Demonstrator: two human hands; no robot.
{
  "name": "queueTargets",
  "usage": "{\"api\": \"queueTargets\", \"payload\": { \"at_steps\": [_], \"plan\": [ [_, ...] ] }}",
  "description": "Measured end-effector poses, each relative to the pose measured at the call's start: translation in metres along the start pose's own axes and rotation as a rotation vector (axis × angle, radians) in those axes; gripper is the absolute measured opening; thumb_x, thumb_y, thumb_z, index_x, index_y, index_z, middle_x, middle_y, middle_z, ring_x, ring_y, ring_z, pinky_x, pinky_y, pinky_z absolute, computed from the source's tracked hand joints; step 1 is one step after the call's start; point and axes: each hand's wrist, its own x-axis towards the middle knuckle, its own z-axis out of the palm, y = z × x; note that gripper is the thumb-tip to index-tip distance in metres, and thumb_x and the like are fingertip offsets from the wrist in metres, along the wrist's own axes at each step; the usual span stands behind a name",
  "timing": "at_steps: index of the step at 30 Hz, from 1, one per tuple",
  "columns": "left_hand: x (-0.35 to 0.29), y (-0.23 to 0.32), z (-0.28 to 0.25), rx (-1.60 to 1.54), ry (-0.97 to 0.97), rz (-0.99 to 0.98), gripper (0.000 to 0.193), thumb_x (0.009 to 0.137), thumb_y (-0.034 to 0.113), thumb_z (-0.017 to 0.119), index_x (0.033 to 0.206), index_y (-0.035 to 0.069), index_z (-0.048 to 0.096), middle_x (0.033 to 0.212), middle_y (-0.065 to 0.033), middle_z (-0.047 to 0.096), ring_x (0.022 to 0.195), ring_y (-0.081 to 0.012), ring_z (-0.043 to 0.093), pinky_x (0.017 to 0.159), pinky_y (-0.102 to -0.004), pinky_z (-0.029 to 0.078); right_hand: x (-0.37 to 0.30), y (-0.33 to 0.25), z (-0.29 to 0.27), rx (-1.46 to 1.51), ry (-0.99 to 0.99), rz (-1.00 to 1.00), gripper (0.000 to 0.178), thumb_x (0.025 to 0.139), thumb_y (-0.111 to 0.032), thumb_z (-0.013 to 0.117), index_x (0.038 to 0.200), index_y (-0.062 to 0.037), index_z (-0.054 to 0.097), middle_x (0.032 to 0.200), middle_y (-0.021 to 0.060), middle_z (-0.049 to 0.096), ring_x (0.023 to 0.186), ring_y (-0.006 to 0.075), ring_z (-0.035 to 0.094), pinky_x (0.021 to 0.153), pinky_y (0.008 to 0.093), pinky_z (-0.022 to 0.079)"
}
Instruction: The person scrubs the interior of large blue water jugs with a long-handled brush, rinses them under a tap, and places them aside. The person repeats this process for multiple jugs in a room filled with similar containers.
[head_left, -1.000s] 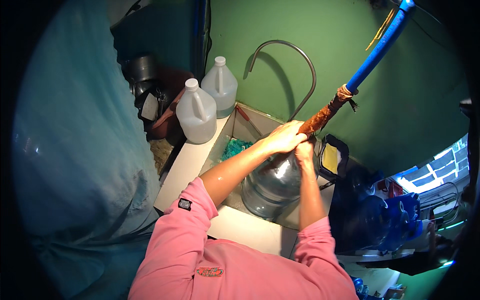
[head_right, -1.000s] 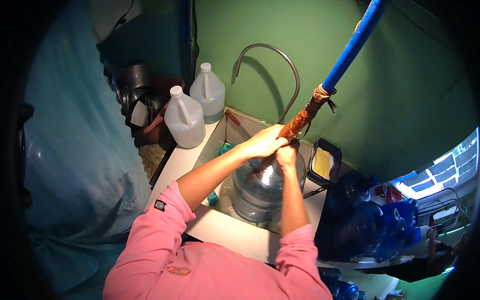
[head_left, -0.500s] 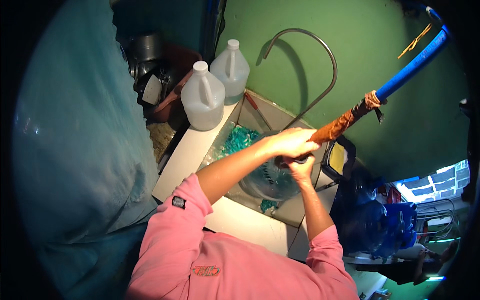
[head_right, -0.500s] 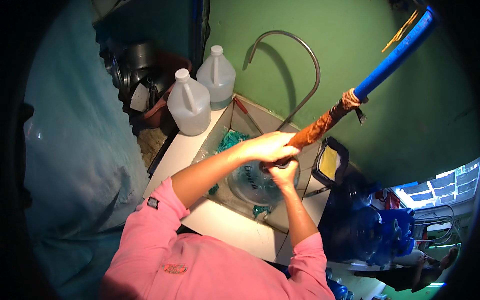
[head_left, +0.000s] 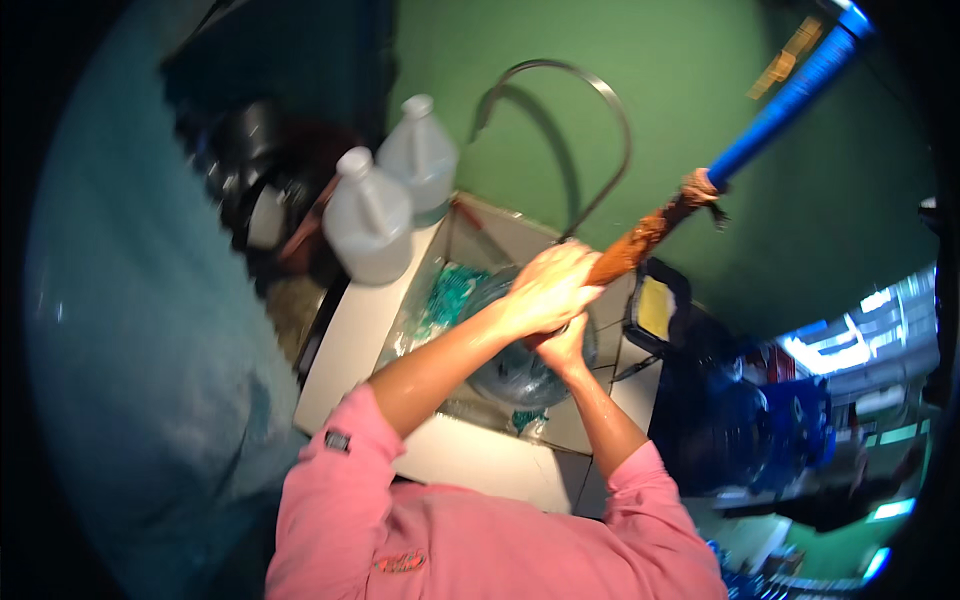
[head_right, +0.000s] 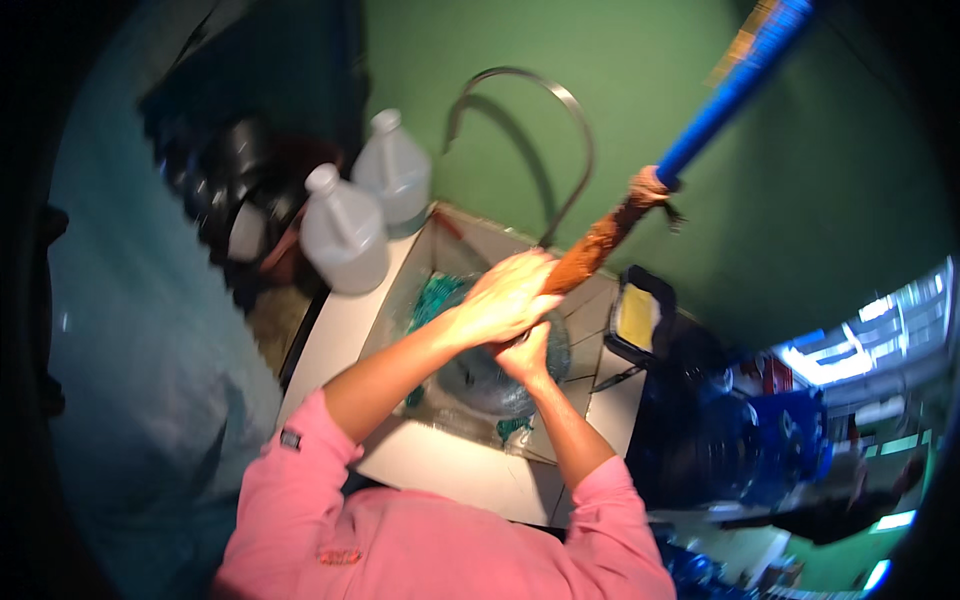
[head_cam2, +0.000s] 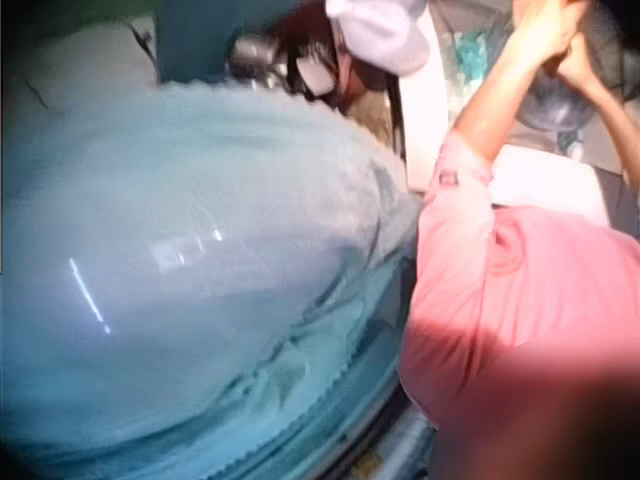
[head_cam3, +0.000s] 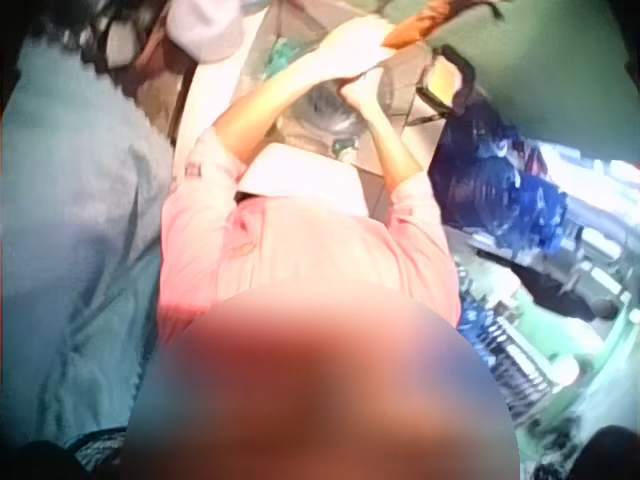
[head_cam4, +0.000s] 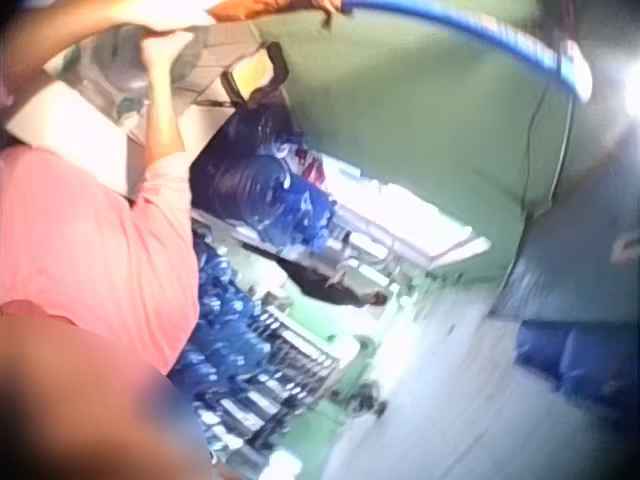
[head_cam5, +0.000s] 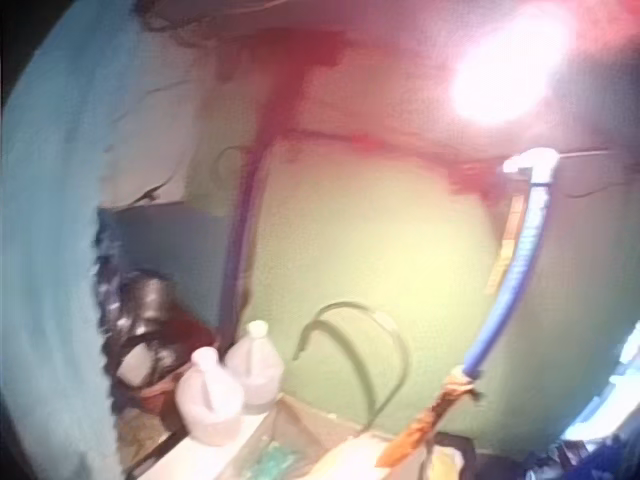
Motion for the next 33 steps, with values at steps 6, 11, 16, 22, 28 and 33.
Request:
{"api": "queueTargets", "payload": {
  "at_steps": [6, 11, 16, 22, 28, 33],
  "plan": [
    [0.0, 0.009, -0.005, 0.191, -0.198, -0.255, 0.041, 0.096, 0.038, 0.047, 0.117, 0.004, 0.058, 0.075, -0.0255, 0.066, 0.072, -0.0429, 0.067, 0.068, -0.0535, 0.053, 0.002, 0.022, -0.006, -0.17, 0.079, 0.144, 0.018, 0.08, -0.017, 0.071, 0.091, -0.003, 0.067, 0.085, 0.0104, 0.07, 0.078, 0.0179, 0.064, 0.069, 0.039, 0.052],
    [0.032, -0.004, -0.032, -0.614, -0.193, -0.559, 0.028, 0.094, 0.01, 0.046, 0.118, -0.001, 0.058, 0.073, -0.0144, 0.068, 0.061, -0.0274, 0.066, 0.065, -0.0412, 0.056, -0.027, 0.036, 0.0, 0.05, -0.086, -0.009, 0.043, 0.069, -0.013, 0.081, 0.106, 0.0009, 0.064, 0.087, 0.0034, 0.067, 0.081, 0.0089, 0.059, 0.077, 0.0302, 0.051],
    [0.065, -0.064, -0.084, -0.732, 0.238, -0.088, 0.049, 0.096, 0.011, 0.054, 0.143, 0.005, 0.041, 0.121, -0.0136, 0.06, 0.112, -0.0175, 0.059, 0.093, -0.0338, 0.048, -0.027, 0.007, -0.001, -0.171, 0.205, 0.112, 0.035, 0.067, -0.017, 0.083, 0.09, 0.0008, 0.064, 0.082, 0.0083, 0.07, 0.076, 0.0116, 0.065, 0.072, 0.0314, 0.054],
    [-0.023, -0.18, -0.067, -0.696, 0.095, -0.632, 0.058, 0.095, 0.037, 0.064, 0.141, 0.009, 0.044, 0.106, -0.0057, 0.065, 0.1, -0.0162, 0.061, 0.092, -0.0344, 0.046, -0.024, -0.084, -0.044, 0.011, 0.316, -0.218, 0.026, 0.074, -0.008, 0.082, 0.093, -0.0034, 0.064, 0.085, 0.005, 0.068, 0.078, 0.0125, 0.064, 0.074, 0.0282, 0.053],
    [-0.191, -0.08, 0.029, -1.144, 0.024, -1.286, 0.054, 0.102, 0.039, 0.051, 0.142, 0.003, 0.05, 0.145, -0.0106, 0.05, 0.134, -0.0262, 0.045, 0.112, -0.0401, 0.035, -0.076, -0.193, -0.194, 0.579, 0.475, -0.191, 0.033, 0.073, -0.021, 0.064, 0.103, -0.008, 0.061, 0.081, 0.0088, 0.063, 0.079, 0.0254, 0.063, 0.08, 0.0388, 0.054],
    [-0.119, -0.064, -0.015, -1.085, -0.086, -0.851, 0.074, 0.098, 0.053, 0.055, 0.153, 0.006, 0.035, 0.154, -0.0034, 0.04, 0.14, -0.0188, 0.035, 0.116, -0.0376, 0.027, -0.038, -0.195, -0.2, 0.544, 0.575, 0.021, 0.028, 0.084, -0.033, 0.064, 0.095, -0.0074, 0.063, 0.087, 0.0079, 0.065, 0.081, 0.0212, 0.061, 0.081, 0.035, 0.051]
  ]
}}
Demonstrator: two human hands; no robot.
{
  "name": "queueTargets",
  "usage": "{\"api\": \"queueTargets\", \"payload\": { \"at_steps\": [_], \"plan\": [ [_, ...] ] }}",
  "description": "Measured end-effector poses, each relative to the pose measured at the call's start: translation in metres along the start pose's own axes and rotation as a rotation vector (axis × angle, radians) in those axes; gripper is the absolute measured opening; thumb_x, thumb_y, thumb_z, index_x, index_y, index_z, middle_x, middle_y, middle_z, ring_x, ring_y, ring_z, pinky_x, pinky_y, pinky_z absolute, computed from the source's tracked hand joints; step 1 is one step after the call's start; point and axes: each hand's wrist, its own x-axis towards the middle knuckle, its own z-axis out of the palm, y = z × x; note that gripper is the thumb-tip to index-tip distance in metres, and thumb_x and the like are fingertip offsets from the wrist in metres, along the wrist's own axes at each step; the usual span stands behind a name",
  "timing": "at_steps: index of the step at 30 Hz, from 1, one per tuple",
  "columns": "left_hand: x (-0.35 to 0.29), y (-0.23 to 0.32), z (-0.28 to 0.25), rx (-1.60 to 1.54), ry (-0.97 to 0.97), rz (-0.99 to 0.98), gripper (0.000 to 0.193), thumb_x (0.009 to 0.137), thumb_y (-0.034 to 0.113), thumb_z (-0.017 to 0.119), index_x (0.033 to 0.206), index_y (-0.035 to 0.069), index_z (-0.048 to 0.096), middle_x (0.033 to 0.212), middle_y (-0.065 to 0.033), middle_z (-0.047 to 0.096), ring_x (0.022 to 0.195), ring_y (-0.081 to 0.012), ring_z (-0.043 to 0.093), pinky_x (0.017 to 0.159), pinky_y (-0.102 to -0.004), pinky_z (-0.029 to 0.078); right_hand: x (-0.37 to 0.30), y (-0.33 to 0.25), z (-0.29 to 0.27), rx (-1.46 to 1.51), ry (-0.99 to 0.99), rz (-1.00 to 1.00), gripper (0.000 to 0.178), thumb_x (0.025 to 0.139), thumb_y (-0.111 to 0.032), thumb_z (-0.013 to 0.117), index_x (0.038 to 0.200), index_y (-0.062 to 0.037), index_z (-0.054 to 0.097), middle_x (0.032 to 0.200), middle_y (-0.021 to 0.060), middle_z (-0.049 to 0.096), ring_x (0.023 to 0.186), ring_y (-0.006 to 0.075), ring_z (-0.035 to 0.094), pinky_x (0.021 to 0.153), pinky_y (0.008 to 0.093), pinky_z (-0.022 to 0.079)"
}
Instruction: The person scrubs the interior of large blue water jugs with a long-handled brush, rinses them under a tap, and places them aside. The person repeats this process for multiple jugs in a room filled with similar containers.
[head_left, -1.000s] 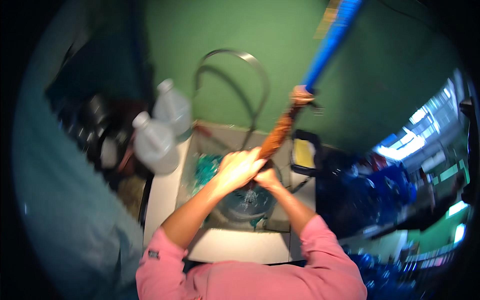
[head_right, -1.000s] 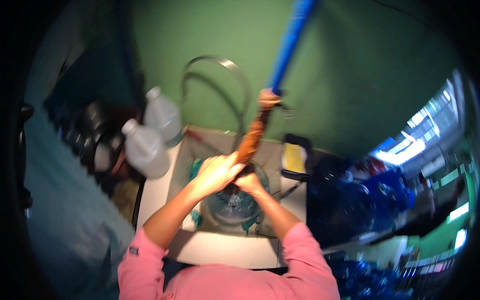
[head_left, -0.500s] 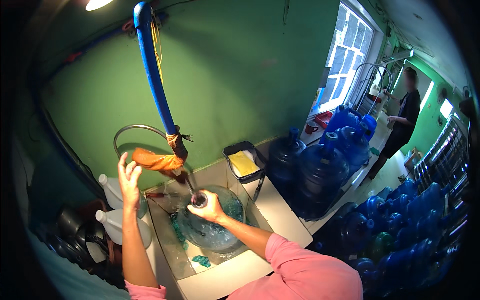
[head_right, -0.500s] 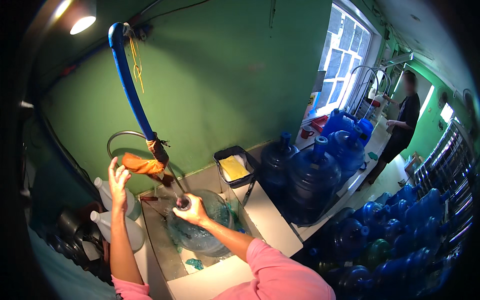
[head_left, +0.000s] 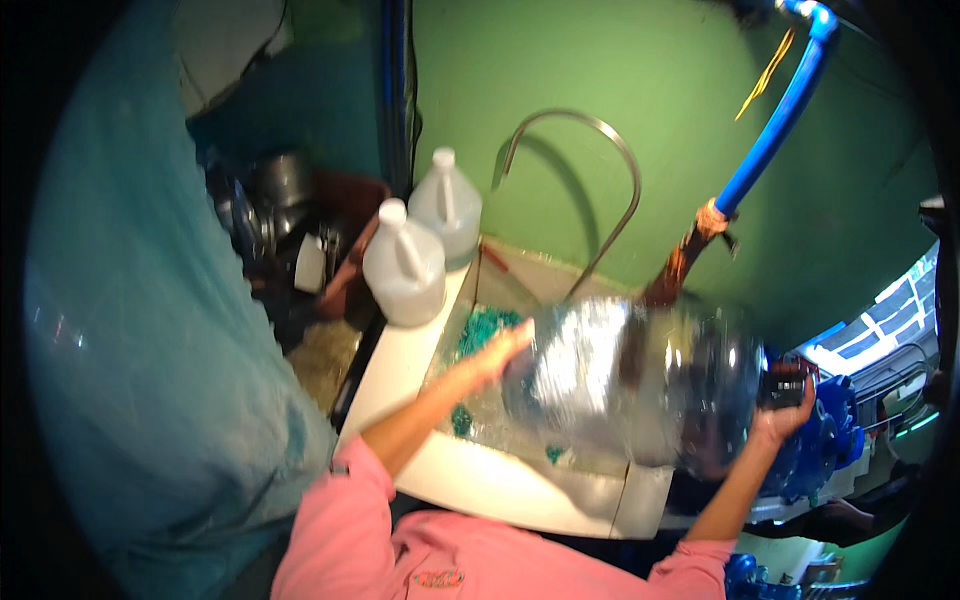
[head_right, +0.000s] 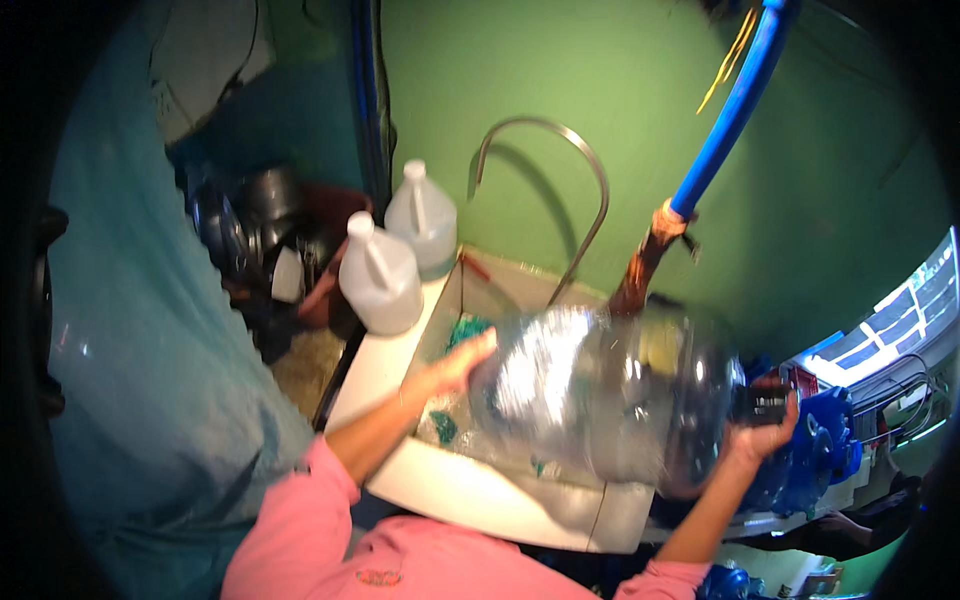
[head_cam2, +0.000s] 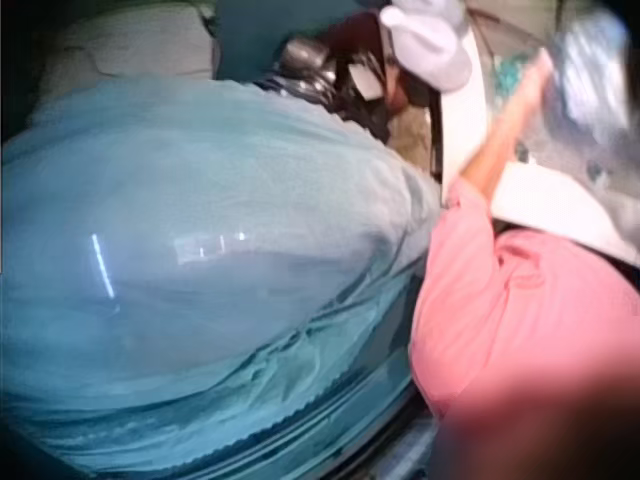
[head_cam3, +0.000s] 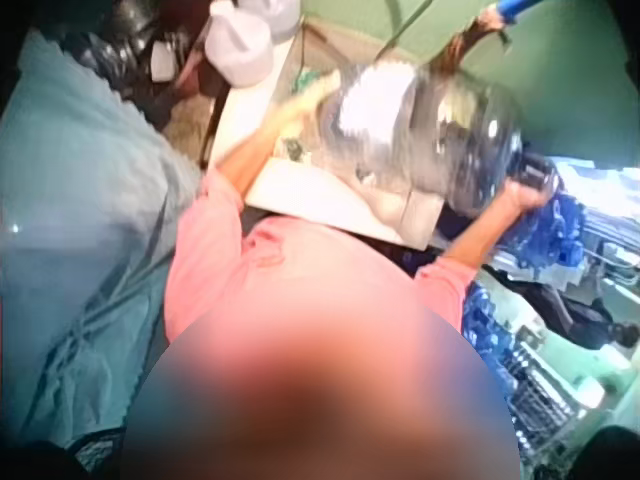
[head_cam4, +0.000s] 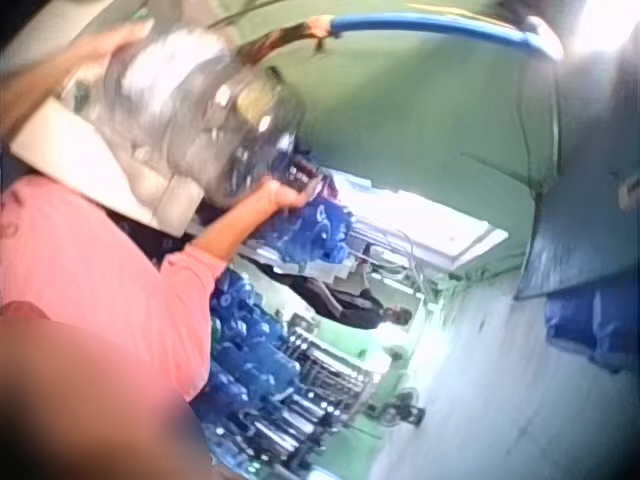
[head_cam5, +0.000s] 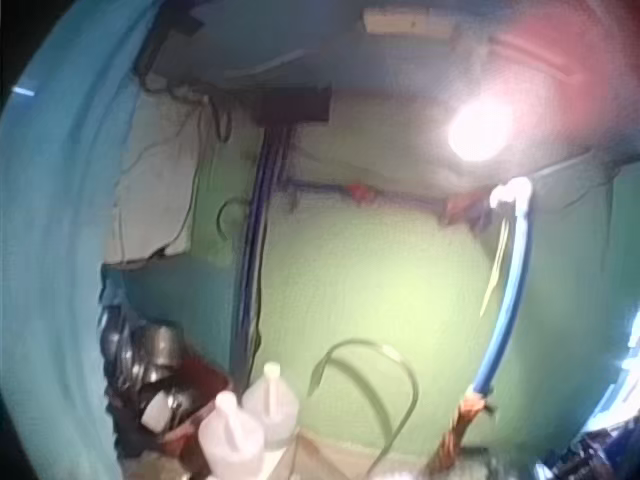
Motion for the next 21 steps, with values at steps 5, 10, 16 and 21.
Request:
{"api": "queueTargets", "payload": {
  "at_steps": [5, 10, 16, 21],
  "plan": [
    [-0.098, 0.016, -0.016, -0.199, 0.024, 0.289, 0.085, 0.085, 0.051, 0.068, 0.149, 0.005, 0.037, 0.141, -0.0119, 0.054, 0.132, -0.0256, 0.049, 0.114, -0.0426, 0.036, -0.039, 0.019, -0.027, 0.37, -0.442, -0.092, 0.013, 0.091, -0.026, 0.056, 0.093, -0.0132, 0.052, 0.084, 0.0012, 0.05, 0.084, 0.0176, 0.049, 0.092, 0.0441, 0.042],
    [-0.13, 0.031, -0.012, -0.325, 0.126, 0.039, 0.091, 0.081, 0.044, 0.072, 0.15, 0.001, 0.032, 0.147, -0.0125, 0.045, 0.133, -0.0241, 0.046, 0.113, -0.0382, 0.036, 0.011, 0.08, -0.101, 0.171, -0.104, 0.042, 0.028, 0.094, -0.031, 0.057, 0.112, -0.0093, 0.059, 0.101, 0.0054, 0.061, 0.097, 0.0243, 0.057, 0.095, 0.0437, 0.047],
    [-0.165, 0.136, -0.004, 0.273, 0.085, 0.505, 0.121, 0.068, 0.048, 0.084, 0.156, -0.004, 0.019, 0.152, -0.0179, 0.037, 0.142, -0.028, 0.035, 0.118, -0.039, 0.024, -0.053, 0.202, -0.139, 0.521, 0.211, 0.295, 0.031, 0.097, -0.033, 0.053, 0.115, -0.0098, 0.061, 0.111, 0.0093, 0.064, 0.105, 0.0265, 0.059, 0.096, 0.0466, 0.049],
    [-0.186, 0.237, 0.043, 1.3, 0.162, 0.649, 0.121, 0.06, 0.063, 0.084, 0.154, 0.007, 0.033, 0.156, -0.015, 0.038, 0.147, -0.0347, 0.031, 0.118, -0.0601, 0.007, -0.115, 0.275, -0.089, 0.575, 0.178, 0.588, 0.031, 0.097, -0.033, 0.053, 0.116, -0.0102, 0.061, 0.11, 0.0092, 0.064, 0.105, 0.0261, 0.06, 0.096, 0.0462, 0.049]
  ]
}}
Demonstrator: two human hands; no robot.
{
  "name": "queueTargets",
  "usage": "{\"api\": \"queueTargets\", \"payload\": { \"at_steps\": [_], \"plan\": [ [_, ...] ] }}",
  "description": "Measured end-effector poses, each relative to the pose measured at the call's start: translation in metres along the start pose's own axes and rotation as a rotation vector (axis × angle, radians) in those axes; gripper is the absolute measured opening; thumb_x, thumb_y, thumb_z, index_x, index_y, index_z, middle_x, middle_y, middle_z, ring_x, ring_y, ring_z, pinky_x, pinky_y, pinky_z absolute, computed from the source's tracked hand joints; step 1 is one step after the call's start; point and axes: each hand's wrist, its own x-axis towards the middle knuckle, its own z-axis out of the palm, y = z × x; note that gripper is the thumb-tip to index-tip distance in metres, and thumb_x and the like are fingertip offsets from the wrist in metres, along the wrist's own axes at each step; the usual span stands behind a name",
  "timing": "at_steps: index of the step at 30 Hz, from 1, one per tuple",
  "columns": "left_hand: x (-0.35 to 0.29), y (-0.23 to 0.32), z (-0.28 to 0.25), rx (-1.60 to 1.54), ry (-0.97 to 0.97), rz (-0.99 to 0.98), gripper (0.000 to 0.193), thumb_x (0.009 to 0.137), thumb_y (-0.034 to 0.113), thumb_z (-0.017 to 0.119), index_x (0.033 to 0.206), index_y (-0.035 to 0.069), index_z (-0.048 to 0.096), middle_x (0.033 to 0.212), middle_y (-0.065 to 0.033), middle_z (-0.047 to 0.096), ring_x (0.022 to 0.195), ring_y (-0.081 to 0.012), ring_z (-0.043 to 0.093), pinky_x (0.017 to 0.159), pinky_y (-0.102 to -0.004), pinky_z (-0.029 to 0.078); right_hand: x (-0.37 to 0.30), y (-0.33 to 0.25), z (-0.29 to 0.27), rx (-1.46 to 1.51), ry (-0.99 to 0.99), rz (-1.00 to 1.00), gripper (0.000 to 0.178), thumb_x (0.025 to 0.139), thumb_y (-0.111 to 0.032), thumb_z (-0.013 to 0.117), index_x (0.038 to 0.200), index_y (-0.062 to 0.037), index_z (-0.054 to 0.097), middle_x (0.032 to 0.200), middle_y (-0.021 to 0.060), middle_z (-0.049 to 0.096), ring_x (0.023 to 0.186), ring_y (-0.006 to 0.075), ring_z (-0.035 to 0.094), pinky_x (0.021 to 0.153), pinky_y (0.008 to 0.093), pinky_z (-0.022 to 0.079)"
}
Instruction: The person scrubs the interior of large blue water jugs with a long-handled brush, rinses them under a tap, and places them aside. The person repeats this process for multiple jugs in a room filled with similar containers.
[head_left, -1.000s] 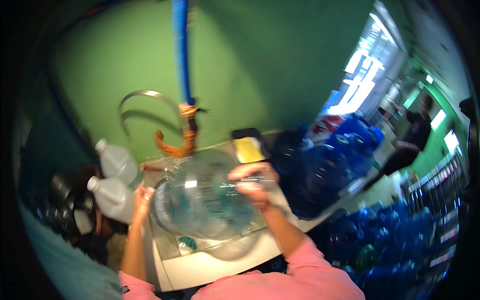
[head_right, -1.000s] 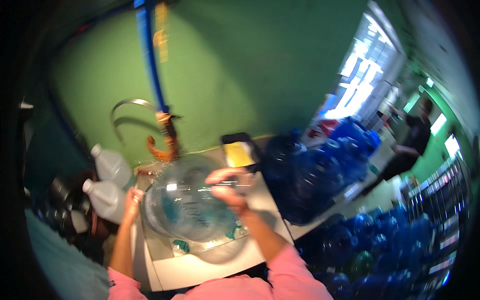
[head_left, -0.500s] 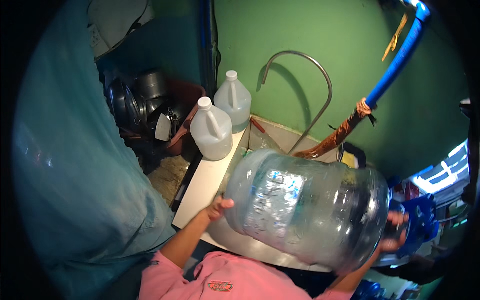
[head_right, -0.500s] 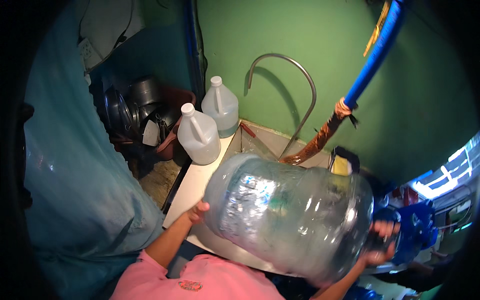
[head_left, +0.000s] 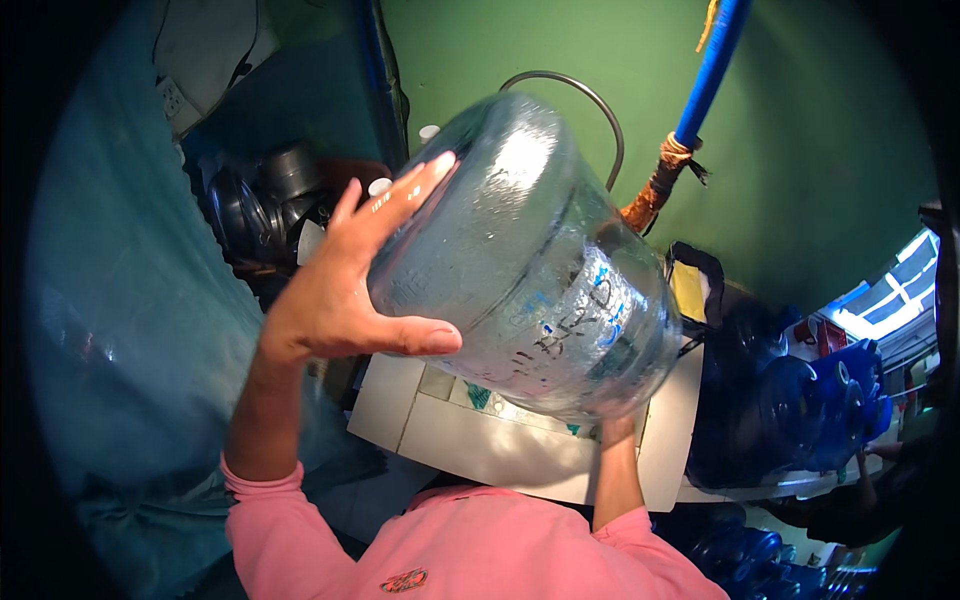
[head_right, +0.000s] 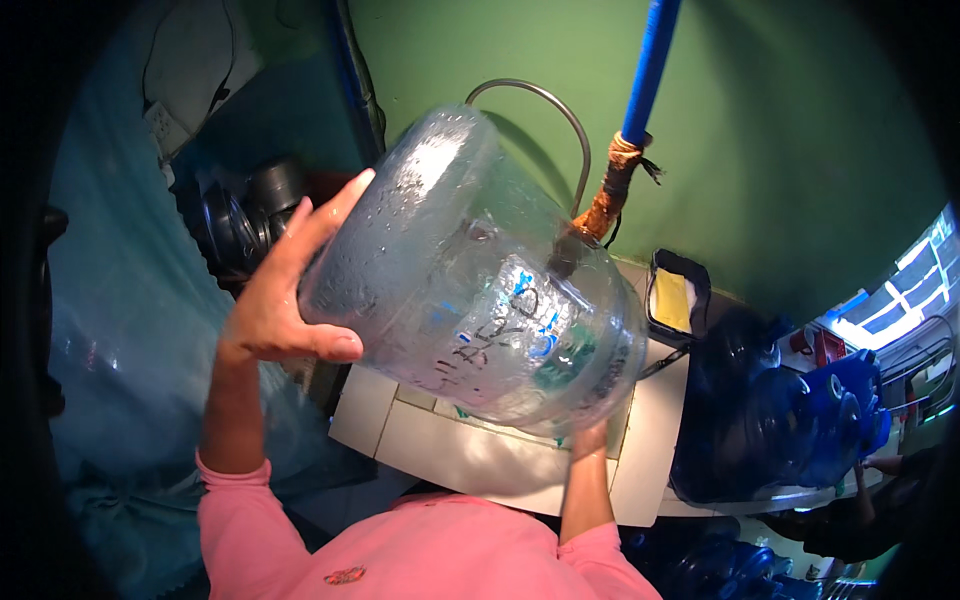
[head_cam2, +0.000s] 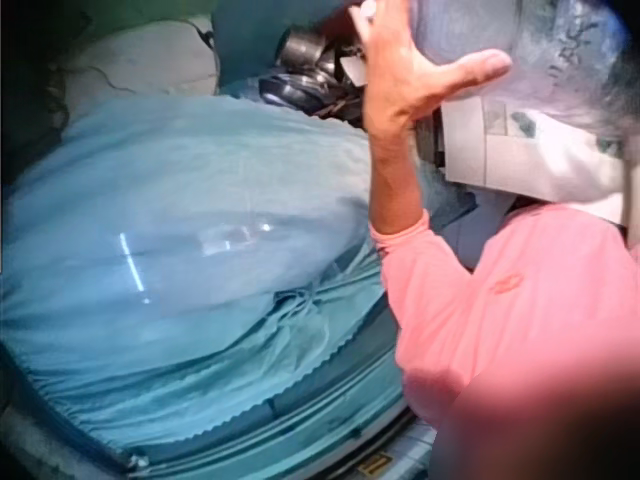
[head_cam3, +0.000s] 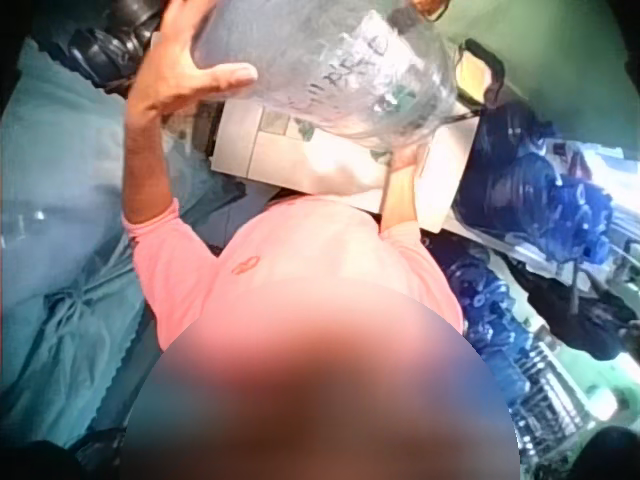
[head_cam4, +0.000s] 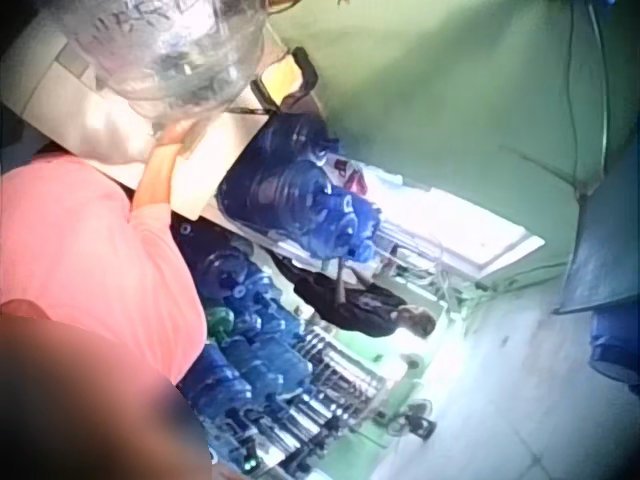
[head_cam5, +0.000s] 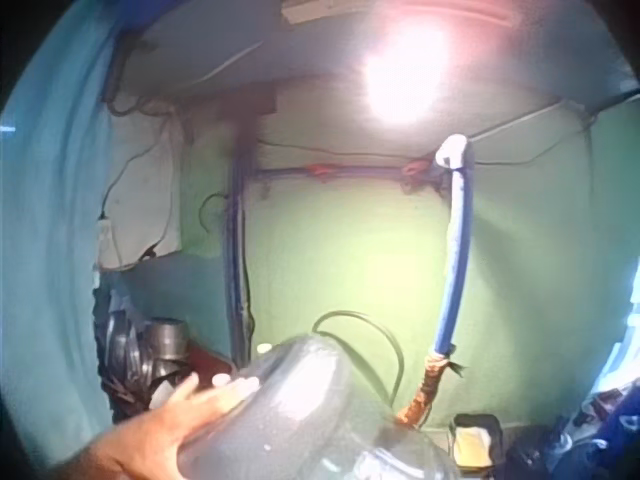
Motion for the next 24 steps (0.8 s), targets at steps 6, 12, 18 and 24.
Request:
{"api": "queueTargets", "payload": {
  "at_steps": [6, 12, 18, 24],
  "plan": [
    [0.041, 0.049, -0.043, 0.295, -0.066, 0.177, 0.124, 0.055, 0.067, 0.079, 0.153, 0.006, 0.036, 0.153, -0.0129, 0.043, 0.143, -0.0288, 0.04, 0.119, -0.059, -0.002, -0.004, 0.075, 0.019, 0.05, 0.02, 0.212, 0.031, 0.097, -0.033, 0.052, 0.116, -0.0107, 0.062, 0.11, 0.0091, 0.065, 0.105, 0.0256, 0.06, 0.097, 0.0458, 0.049],
    [0.067, 0.08, -0.062, 0.292, -0.169, 0.173, 0.125, 0.053, 0.066, 0.076, 0.151, 0.0, 0.037, 0.152, -0.0146, 0.044, 0.141, -0.0292, 0.042, 0.12, -0.0541, -0.001, -0.003, 0.104, 0.052, 0.097, -0.008, 0.31, 0.031, 0.097, -0.033, 0.052, 0.117, -0.0113, 0.062, 0.109, 0.009, 0.065, 0.105, 0.0252, 0.06, 0.097, 0.0454, 0.05],
    [0.077, 0.095, -0.068, -0.026, -0.179, 0.083, 0.125, 0.05, 0.052, 0.084, 0.151, -0.003, 0.035, 0.149, -0.0181, 0.045, 0.138, -0.0294, 0.045, 0.119, -0.0435, 0.018, -0.019, 0.114, 0.065, 0.139, 0.002, 0.356, 0.031, 0.098, -0.033, 0.051, 0.117, -0.0118, 0.062, 0.109, 0.0089, 0.066, 0.105, 0.0247, 0.06, 0.097, 0.045, 0.05],
    [0.074, 0.104, -0.081, -0.068, -0.183, 0.069, 0.132, 0.048, 0.049, 0.089, 0.152, -0.007, 0.03, 0.153, -0.02, 0.04, 0.141, -0.0301, 0.041, 0.118, -0.04, 0.026, -0.026, 0.134, 0.059, 0.188, 0.061, 0.389, 0.027, 0.098, -0.03, 0.051, 0.119, -0.0179, 0.064, 0.104, 0.0042, 0.07, 0.076, 0.0159, 0.061, 0.075, 0.0348, 0.055]
  ]
}}
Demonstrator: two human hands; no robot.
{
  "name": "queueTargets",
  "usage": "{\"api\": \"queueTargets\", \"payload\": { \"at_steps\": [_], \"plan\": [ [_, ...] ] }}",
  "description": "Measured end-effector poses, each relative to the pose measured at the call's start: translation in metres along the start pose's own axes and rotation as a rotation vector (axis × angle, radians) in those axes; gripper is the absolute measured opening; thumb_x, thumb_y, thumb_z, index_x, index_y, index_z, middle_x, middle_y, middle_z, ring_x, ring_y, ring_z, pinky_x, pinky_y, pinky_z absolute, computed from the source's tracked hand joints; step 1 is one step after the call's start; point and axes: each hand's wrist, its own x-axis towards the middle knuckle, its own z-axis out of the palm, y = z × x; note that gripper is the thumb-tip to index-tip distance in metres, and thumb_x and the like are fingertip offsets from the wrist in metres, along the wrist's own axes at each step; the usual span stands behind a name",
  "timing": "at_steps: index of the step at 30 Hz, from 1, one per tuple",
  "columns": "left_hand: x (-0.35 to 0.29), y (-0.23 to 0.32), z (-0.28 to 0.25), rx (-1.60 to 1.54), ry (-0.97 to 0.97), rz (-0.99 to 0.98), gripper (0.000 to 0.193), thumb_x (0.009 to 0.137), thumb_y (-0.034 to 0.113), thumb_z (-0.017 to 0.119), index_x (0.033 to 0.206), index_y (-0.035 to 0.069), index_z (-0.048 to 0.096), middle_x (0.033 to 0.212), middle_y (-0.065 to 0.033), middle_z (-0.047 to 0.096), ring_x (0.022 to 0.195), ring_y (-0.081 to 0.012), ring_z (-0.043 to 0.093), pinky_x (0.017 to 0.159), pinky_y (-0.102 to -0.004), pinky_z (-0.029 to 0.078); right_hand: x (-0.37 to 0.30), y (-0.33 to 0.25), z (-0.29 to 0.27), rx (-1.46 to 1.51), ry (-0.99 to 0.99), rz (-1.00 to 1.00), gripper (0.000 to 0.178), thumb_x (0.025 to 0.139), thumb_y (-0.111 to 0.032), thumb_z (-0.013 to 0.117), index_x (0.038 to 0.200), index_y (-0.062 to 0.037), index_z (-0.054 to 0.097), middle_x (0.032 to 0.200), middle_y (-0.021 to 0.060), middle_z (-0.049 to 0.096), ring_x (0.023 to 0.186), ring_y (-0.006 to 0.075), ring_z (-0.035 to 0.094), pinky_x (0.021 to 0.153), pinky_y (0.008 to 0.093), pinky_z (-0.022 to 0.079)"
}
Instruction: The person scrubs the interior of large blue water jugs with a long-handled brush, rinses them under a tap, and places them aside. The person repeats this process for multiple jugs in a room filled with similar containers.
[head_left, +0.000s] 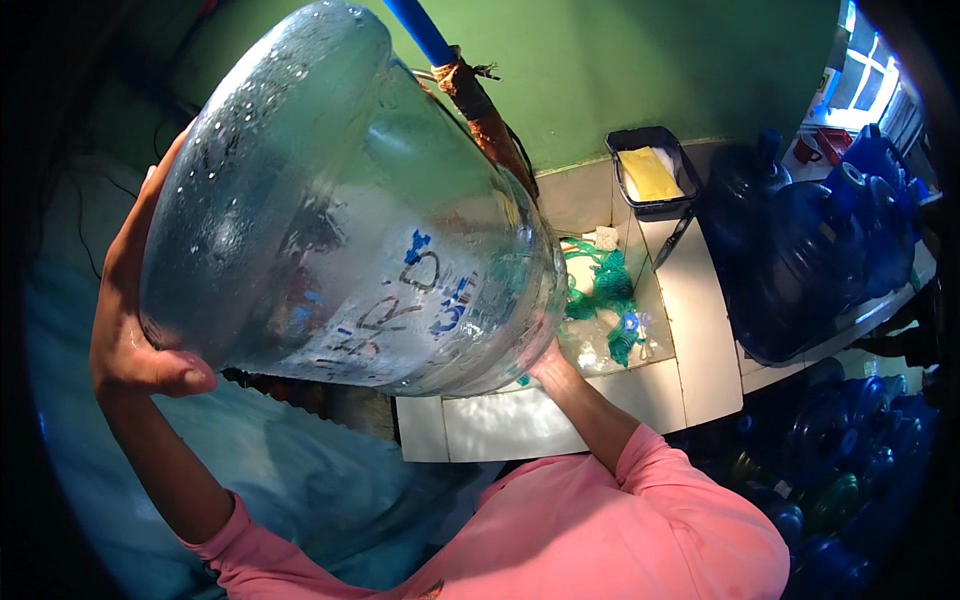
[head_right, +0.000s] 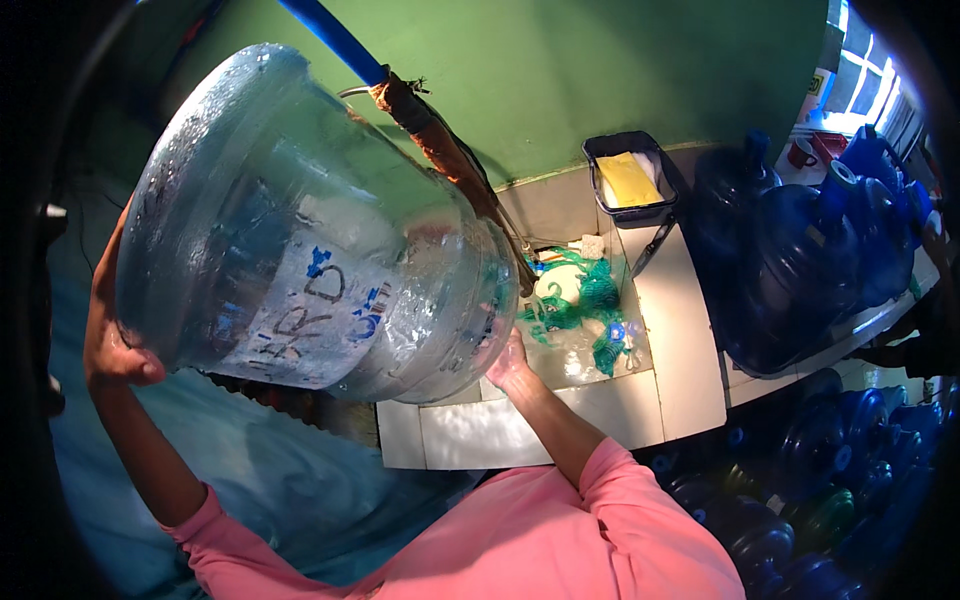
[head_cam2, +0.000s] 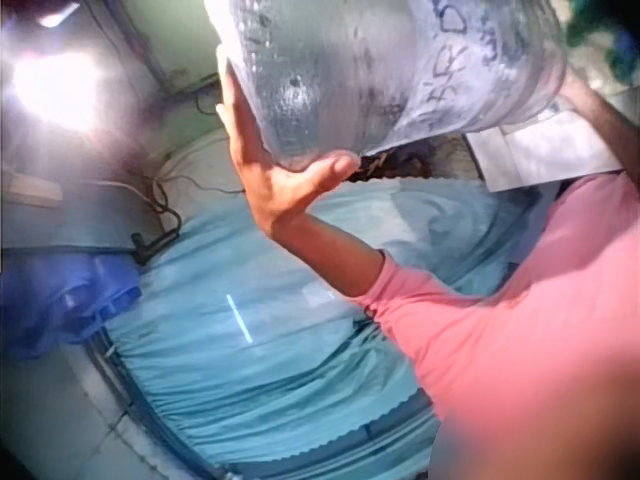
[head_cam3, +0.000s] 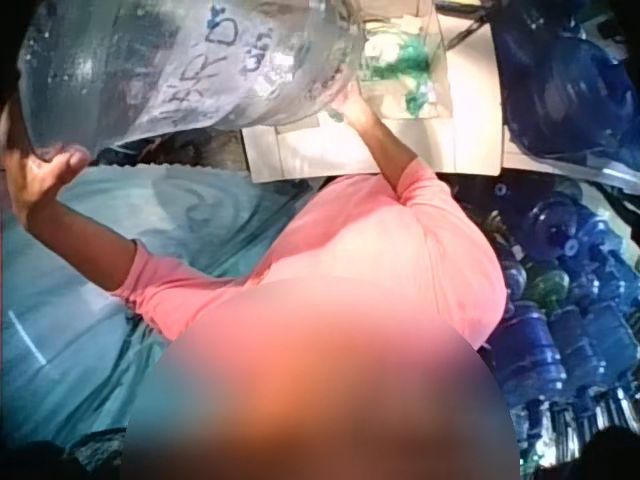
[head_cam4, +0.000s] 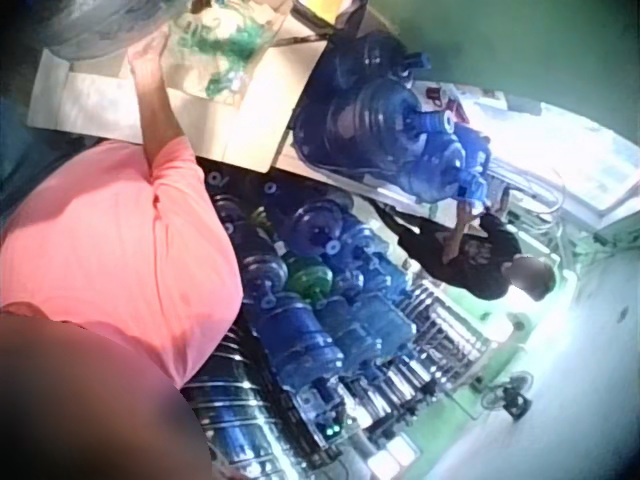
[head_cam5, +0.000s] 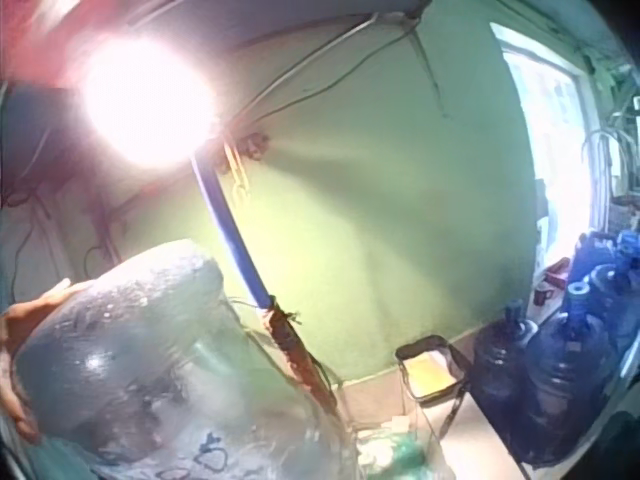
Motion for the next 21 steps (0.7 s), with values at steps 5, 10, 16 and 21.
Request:
{"api": "queueTargets", "payload": {
  "at_steps": [5, 10, 16, 21],
  "plan": [
    [-0.009, -0.006, -0.013, 0.031, -0.014, 0.021, 0.136, 0.046, 0.052, 0.09, 0.152, -0.007, 0.029, 0.154, -0.0212, 0.038, 0.142, -0.0319, 0.039, 0.118, -0.041, 0.026, 0.0, 0.008, 0.005, 0.025, 0.081, 0.047, 0.026, 0.099, -0.03, 0.05, 0.118, -0.0189, 0.064, 0.103, 0.003, 0.07, 0.062, 0.014, 0.056, 0.063, 0.0323, 0.053],
    [-0.008, -0.001, -0.007, 0.003, -0.03, 0.043, 0.137, 0.044, 0.055, 0.09, 0.151, -0.007, 0.032, 0.154, -0.0223, 0.039, 0.141, -0.034, 0.041, 0.12, -0.0454, 0.019, -0.004, 0.013, 0.003, 0.034, -0.004, 0.062, 0.029, 0.098, -0.038, 0.052, 0.116, -0.0181, 0.064, 0.105, 0.007, 0.07, 0.075, 0.0217, 0.063, 0.078, 0.0367, 0.055],
    [-0.002, 0.03, 0.003, 0.629, -0.283, 0.306, 0.138, 0.051, 0.087, 0.071, 0.147, -0.007, 0.039, 0.151, -0.0274, 0.04, 0.144, -0.0396, 0.035, 0.119, -0.0549, -0.001, 0.011, 0.013, -0.028, 0.02, -0.083, 0.178, 0.042, 0.098, -0.048, 0.052, 0.117, -0.0129, 0.062, 0.109, 0.0087, 0.067, 0.091, 0.025, 0.064, 0.089, 0.041, 0.053],
    [-0.064, -0.015, 0.05, 0.493, -0.187, 0.155, 0.123, 0.071, 0.093, 0.044, 0.144, -0.005, 0.044, 0.146, -0.0226, 0.048, 0.14, -0.0359, 0.043, 0.118, -0.0568, 0.002, -0.003, -0.054, -0.062, -0.11, -0.04, 0.011, 0.044, 0.098, -0.05, 0.051, 0.116, -0.0115, 0.063, 0.109, 0.0076, 0.067, 0.091, 0.0241, 0.064, 0.088, 0.0416, 0.054]
  ]
}}
